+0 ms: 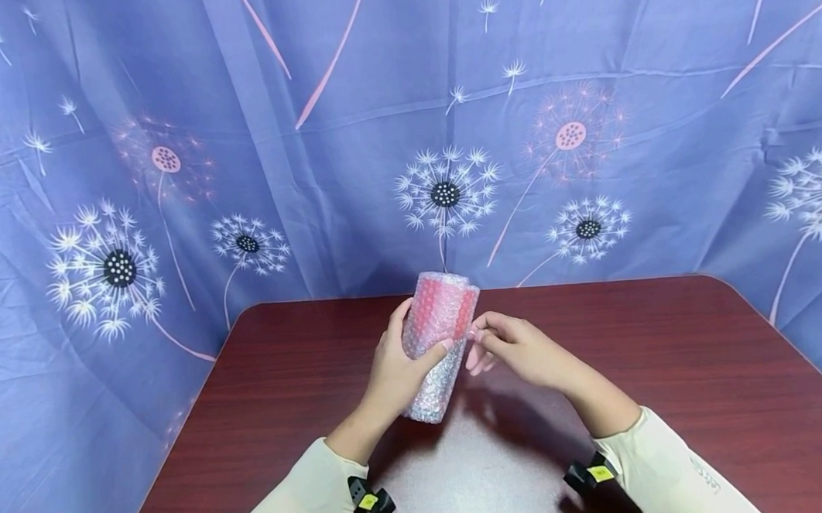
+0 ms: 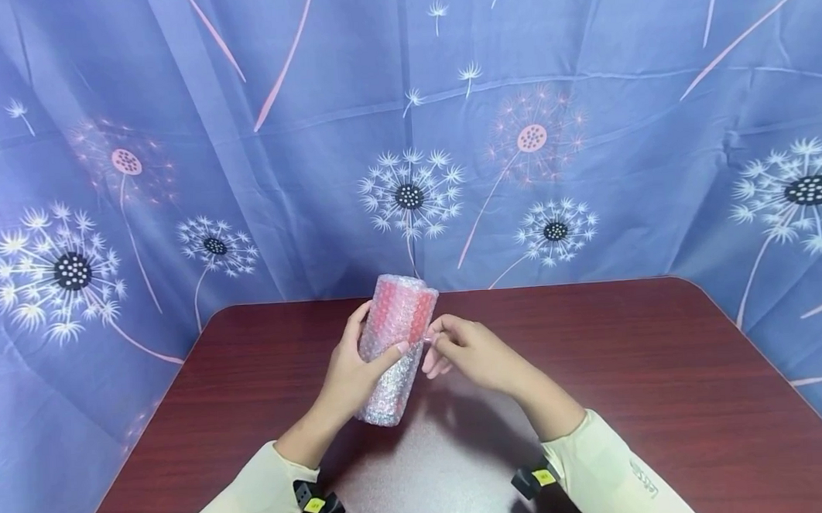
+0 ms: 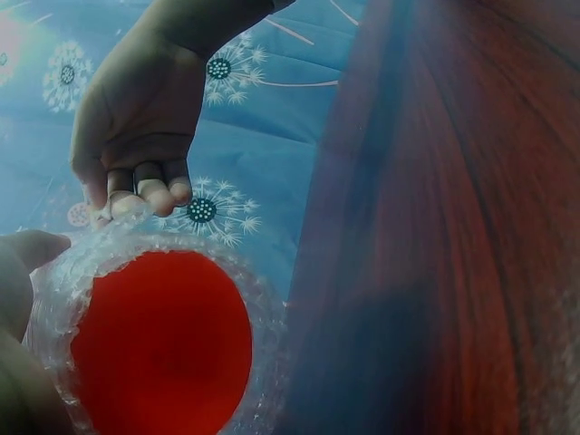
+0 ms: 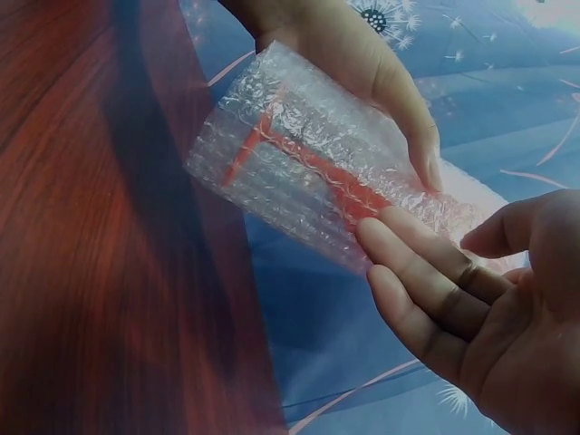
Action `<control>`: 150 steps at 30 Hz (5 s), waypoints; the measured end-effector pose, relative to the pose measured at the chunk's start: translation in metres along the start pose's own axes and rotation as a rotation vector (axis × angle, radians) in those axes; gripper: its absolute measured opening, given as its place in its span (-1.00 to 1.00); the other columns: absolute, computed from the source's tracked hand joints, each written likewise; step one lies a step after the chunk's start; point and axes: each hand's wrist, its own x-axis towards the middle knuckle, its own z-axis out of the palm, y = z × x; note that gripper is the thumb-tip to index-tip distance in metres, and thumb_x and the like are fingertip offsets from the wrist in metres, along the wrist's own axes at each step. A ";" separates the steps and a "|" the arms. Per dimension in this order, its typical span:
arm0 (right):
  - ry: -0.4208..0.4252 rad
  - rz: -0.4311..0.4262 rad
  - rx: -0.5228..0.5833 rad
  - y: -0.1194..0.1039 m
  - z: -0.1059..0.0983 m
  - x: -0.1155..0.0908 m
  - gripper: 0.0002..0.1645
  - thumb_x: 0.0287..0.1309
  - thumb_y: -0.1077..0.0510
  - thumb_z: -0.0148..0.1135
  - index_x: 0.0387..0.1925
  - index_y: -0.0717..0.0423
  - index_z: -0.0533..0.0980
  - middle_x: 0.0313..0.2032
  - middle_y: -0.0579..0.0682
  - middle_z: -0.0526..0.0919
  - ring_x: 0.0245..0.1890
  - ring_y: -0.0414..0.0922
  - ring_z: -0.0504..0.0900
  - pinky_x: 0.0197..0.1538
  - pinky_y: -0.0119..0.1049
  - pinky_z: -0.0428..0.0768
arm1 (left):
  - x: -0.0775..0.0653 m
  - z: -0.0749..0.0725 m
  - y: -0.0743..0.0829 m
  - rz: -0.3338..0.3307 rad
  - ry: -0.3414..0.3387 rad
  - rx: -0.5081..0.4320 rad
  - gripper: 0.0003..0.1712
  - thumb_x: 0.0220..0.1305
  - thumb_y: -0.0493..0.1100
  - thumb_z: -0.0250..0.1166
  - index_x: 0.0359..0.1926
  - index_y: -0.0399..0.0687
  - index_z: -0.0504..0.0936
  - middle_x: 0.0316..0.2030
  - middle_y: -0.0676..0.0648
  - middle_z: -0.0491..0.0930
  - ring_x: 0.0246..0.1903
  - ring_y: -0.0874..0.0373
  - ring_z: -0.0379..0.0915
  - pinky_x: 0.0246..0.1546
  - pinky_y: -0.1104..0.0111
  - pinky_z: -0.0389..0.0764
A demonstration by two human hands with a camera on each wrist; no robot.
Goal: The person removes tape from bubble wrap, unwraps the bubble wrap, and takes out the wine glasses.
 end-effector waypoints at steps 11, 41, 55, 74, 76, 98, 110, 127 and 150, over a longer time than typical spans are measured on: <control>-0.038 -0.029 0.009 0.001 -0.001 -0.002 -0.75 0.58 0.21 -0.17 0.02 0.36 0.31 -0.15 0.40 0.70 -0.22 0.24 0.76 -0.07 0.08 0.71 | 0.000 0.000 0.001 0.004 0.010 0.013 0.02 0.03 0.26 0.51 0.48 0.44 0.21 0.16 -0.12 0.52 0.01 -0.03 0.54 -0.05 0.10 0.62; 0.032 -0.035 -0.087 0.002 0.001 0.000 -0.76 0.52 0.20 0.00 -0.09 0.37 0.41 -0.44 0.08 0.72 -0.40 -0.08 0.74 -0.21 -0.17 0.73 | -0.002 -0.001 0.004 0.035 -0.066 -0.026 0.02 0.13 0.25 0.47 0.52 0.43 0.13 0.30 -0.07 0.44 0.09 -0.01 0.53 0.02 0.08 0.62; 0.030 -0.005 -0.066 0.003 0.001 0.001 -0.77 0.54 0.22 -0.10 -0.07 0.34 0.41 -0.38 0.17 0.73 -0.32 0.00 0.76 -0.16 -0.14 0.73 | -0.001 -0.001 0.003 0.032 -0.086 -0.046 0.05 0.14 0.18 0.49 0.53 0.40 0.08 0.36 -0.06 0.39 0.17 0.00 0.48 0.15 0.05 0.56; -0.025 -0.033 0.028 -0.002 0.002 -0.001 -0.73 0.58 0.22 -0.21 0.06 0.38 0.27 -0.21 0.35 0.70 -0.20 0.16 0.76 -0.08 -0.13 0.73 | -0.001 0.001 0.002 0.057 -0.010 -0.045 0.09 0.06 0.20 0.53 0.52 0.40 0.10 0.31 0.01 0.46 0.13 0.05 0.52 0.12 0.06 0.58; -0.031 -0.025 0.037 -0.002 0.002 -0.001 -0.73 0.59 0.21 -0.21 0.05 0.40 0.26 -0.18 0.36 0.70 -0.16 0.20 0.76 -0.07 -0.14 0.73 | 0.000 0.001 0.002 0.051 -0.002 -0.037 0.09 0.05 0.21 0.53 0.52 0.40 0.11 0.32 0.01 0.46 0.13 0.04 0.52 0.12 0.05 0.57; 0.023 -0.065 -0.030 -0.002 0.002 0.000 -0.86 0.48 0.23 0.04 -0.11 0.29 0.39 -0.50 0.16 0.65 -0.45 -0.03 0.72 -0.21 -0.09 0.74 | -0.001 0.000 0.004 0.036 -0.005 -0.057 0.05 0.06 0.22 0.53 0.50 0.43 0.13 0.28 0.00 0.50 0.06 0.05 0.56 0.02 0.12 0.63; 0.016 -0.061 -0.084 -0.001 0.004 0.000 -0.88 0.49 0.24 0.01 -0.20 0.23 0.43 -0.54 0.09 0.67 -0.47 -0.01 0.71 -0.25 -0.18 0.72 | -0.002 0.002 0.003 0.044 -0.010 -0.033 0.07 0.04 0.18 0.55 0.49 0.40 0.15 0.29 0.02 0.48 0.06 0.06 0.55 0.05 0.12 0.61; -0.043 -0.057 0.022 -0.004 0.007 -0.001 -0.77 0.54 0.26 -0.11 -0.03 0.41 0.36 -0.34 0.25 0.73 -0.28 0.08 0.78 -0.10 0.04 0.72 | -0.001 0.001 0.003 0.085 0.050 0.050 0.12 -0.02 0.20 0.57 0.51 0.31 0.17 0.30 0.06 0.46 0.13 0.07 0.51 0.12 0.07 0.55; -0.005 -0.032 0.145 -0.008 0.019 -0.002 -0.83 0.55 0.29 -0.16 -0.06 0.40 0.23 -0.14 0.49 0.69 -0.31 0.14 0.80 -0.21 -0.13 0.76 | -0.002 0.001 0.005 0.103 0.162 0.114 0.12 -0.04 0.18 0.57 0.51 0.27 0.18 0.33 0.00 0.42 0.17 0.02 0.49 0.14 0.02 0.54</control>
